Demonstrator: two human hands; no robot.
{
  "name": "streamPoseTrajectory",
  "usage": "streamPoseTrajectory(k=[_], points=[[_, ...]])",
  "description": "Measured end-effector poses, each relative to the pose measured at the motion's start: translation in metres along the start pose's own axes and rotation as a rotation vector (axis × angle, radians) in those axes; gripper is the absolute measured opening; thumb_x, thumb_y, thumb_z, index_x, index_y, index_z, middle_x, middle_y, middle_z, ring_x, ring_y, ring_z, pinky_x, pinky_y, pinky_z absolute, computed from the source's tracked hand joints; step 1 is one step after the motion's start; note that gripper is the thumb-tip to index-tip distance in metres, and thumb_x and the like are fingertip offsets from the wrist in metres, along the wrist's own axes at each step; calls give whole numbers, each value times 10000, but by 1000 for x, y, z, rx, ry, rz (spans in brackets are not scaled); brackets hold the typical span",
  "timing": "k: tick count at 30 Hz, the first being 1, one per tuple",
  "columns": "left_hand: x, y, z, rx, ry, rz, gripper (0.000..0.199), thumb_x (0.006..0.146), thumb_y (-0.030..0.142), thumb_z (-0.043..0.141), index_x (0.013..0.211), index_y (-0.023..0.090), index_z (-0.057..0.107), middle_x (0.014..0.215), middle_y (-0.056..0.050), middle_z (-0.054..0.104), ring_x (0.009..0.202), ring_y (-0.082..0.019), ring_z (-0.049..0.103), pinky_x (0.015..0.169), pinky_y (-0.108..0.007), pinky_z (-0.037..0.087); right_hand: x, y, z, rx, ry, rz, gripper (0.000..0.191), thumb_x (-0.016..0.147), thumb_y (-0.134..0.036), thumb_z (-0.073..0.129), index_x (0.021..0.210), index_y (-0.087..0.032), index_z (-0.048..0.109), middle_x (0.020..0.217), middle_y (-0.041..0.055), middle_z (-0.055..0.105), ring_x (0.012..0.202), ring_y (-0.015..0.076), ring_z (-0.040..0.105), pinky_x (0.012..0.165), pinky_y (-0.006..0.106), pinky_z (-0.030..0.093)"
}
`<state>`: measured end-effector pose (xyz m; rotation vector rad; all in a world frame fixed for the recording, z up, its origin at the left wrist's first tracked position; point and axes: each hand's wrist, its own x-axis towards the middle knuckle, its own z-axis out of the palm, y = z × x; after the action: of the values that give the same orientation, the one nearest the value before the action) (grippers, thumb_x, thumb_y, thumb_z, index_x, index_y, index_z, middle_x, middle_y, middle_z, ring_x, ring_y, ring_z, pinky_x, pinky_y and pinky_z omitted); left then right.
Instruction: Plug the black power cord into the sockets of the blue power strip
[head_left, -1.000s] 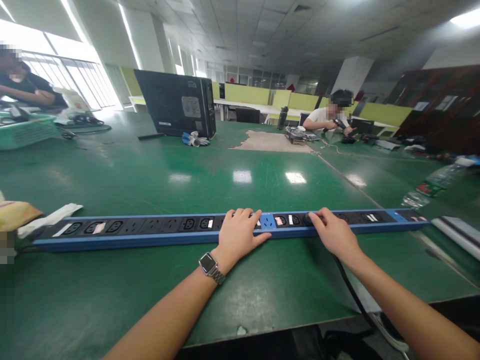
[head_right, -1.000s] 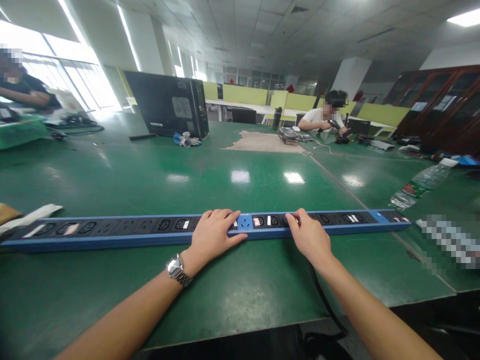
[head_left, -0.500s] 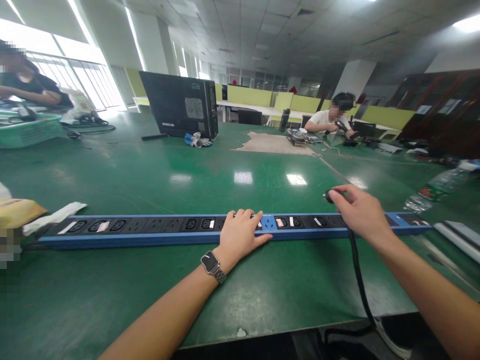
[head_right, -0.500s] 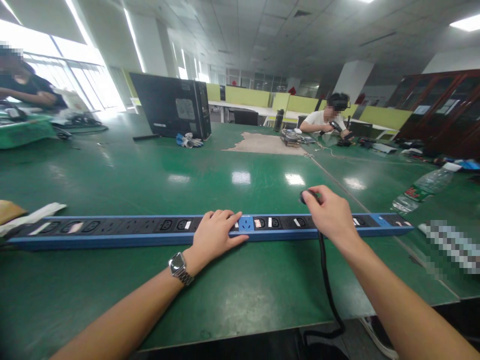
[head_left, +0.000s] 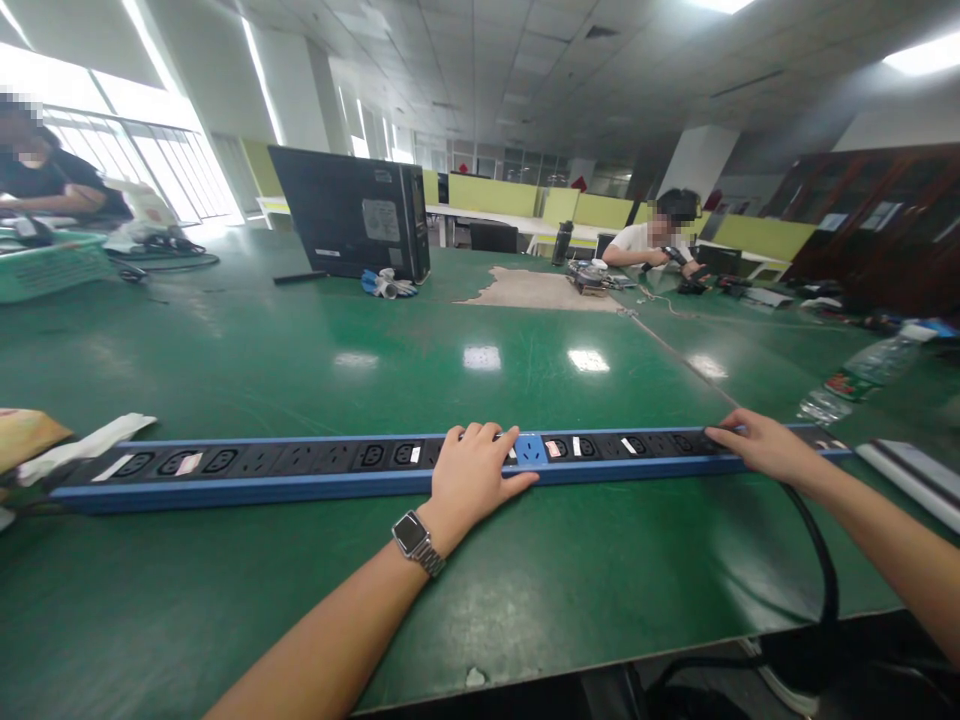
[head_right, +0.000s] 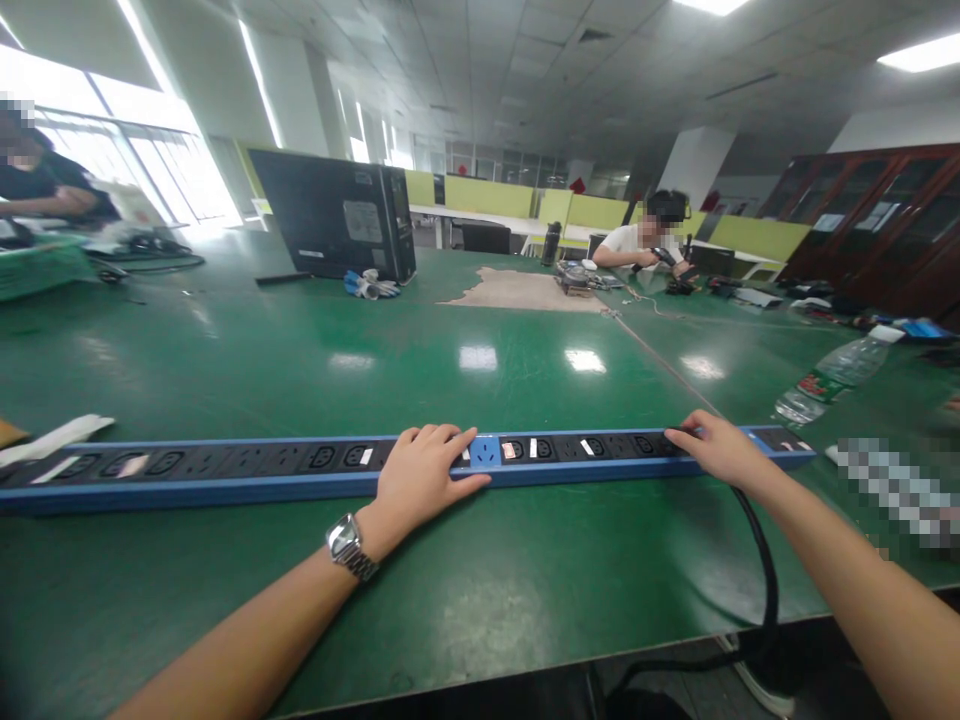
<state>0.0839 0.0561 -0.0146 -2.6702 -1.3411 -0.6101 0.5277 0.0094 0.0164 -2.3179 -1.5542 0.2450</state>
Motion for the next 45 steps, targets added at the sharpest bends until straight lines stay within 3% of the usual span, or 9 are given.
streamPoseTrajectory(k=[3,12,15,19,22,25,31,39,45], points=[[0,0,0,0,2,2,615,822,650,545,1281,241,549,1120,-69,639,1031,-271,552,924,-433,377,2,0,2,-20,-23,-18,449,710,-644,519,767,-205,594,589,37,621,536,188,563,519,311,418],[1,0,0,-3,4,1,618,824,648,544,1286,237,547,1132,-73,640,1034,-268,552,932,-430,371,0,5,17,-291,100,-81,463,806,-614,445,864,-183,604,828,108,689,746,254,634,661,347,450],[1,0,0,-4,3,-1,620,822,647,548,1287,237,548,1133,-74,640,1034,-270,551,927,-428,373,-5,-6,2,-328,105,-28,456,828,-586,431,885,-179,629,857,122,697,785,264,636,691,347,447],[0,0,0,-6,-5,-4,613,823,646,547,1284,242,551,1134,-73,641,1036,-267,551,928,-427,371,-4,-5,-39,-378,259,117,532,831,-637,412,1060,-209,631,917,123,700,846,282,626,706,355,431],[0,0,-1,-4,-11,-5,615,824,645,546,1285,238,551,1149,-75,637,1041,-266,550,919,-426,377,6,17,-62,-265,151,325,453,819,-562,480,1080,-224,634,856,82,707,752,242,616,677,340,428],[1,0,-2,-5,-10,-6,611,825,636,552,1287,236,551,1159,-74,635,1056,-267,547,926,-428,378,16,46,-65,-140,105,453,405,791,-483,526,1048,-200,659,777,86,701,693,237,605,637,341,428],[1,0,-3,-4,-15,-2,598,830,629,548,1284,240,556,1155,-72,637,1056,-270,552,926,-430,384,26,76,-43,-146,171,371,326,747,-446,550,927,-209,683,959,146,696,878,311,603,715,384,433],[1,-1,-3,-1,-20,-6,608,825,623,559,1292,234,555,1160,-78,636,1071,-275,553,925,-434,388,27,76,-55,-165,23,363,302,789,-422,554,917,-187,693,723,115,679,671,258,597,602,347,395],[2,-1,-2,10,-16,5,603,830,622,551,1293,235,555,1174,-76,635,1061,-272,559,931,-438,392,35,72,-55,-225,-12,316,240,780,-382,581,884,-187,676,690,92,677,710,249,599,649,333,399]])
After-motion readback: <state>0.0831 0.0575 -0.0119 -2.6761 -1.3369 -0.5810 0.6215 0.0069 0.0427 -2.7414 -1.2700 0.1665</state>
